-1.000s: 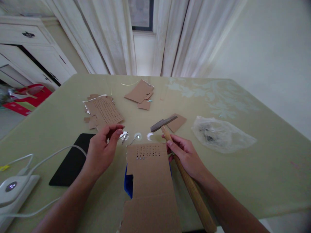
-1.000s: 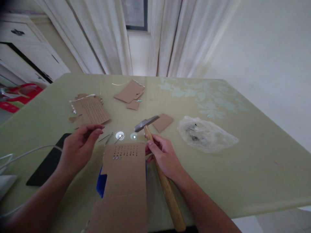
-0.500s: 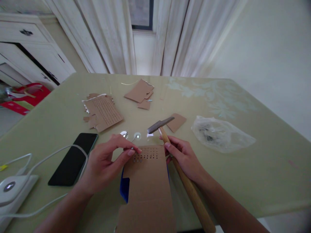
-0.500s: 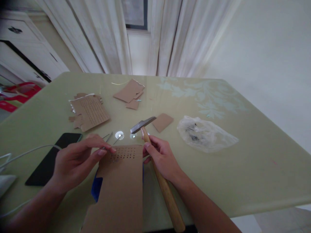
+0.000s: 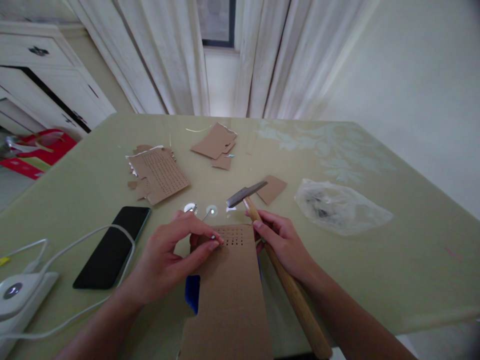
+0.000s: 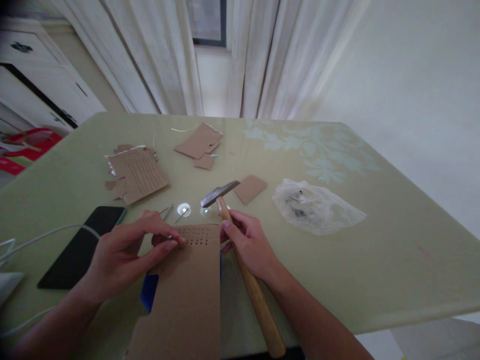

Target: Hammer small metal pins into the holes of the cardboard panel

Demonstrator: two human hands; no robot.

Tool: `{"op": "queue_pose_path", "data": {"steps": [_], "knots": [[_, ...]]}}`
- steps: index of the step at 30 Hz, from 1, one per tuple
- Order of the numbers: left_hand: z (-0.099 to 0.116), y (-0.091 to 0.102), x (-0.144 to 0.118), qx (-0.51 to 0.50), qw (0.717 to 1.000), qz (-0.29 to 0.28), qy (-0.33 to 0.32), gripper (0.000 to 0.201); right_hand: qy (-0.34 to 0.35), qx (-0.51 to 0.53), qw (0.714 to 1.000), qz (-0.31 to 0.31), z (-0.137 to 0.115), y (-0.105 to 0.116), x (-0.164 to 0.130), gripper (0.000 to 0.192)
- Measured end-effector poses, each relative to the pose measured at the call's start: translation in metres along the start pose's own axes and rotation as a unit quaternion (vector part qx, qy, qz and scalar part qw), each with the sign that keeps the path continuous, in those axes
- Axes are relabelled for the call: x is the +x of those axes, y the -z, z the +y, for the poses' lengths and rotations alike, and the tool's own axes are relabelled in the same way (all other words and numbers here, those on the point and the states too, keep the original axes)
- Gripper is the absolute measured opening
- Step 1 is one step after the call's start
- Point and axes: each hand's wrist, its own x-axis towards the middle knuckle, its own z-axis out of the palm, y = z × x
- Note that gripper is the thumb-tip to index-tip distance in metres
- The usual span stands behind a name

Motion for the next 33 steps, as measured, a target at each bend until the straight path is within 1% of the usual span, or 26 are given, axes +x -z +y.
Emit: {"op": "queue_pose_path", "data": {"steps": [15,23,27,33], "knots": [[0.003,-0.005,0.002,0.007,0.999,0.007,-0.031,0.017,-0.002,-0.017,1.0,-0.003,-0.001,0.0,-0.001,0.034],[0.006,-0.005,0.002,0.014,0.999,0.011,-0.036,0.016,-0.004,-0.016,1.0,-0.005,-0.001,0.0,-0.002,0.034],[0.009,-0.006,0.005,0.042,0.997,0.016,-0.065,0.015,-0.004,-0.012,1.0,-0.008,-0.001,0.0,-0.002,0.033],[0.014,-0.005,0.005,0.092,0.991,0.002,-0.092,0.016,0.01,-0.03,1.0,-0.004,-0.004,0.002,-0.001,0.03]]}}
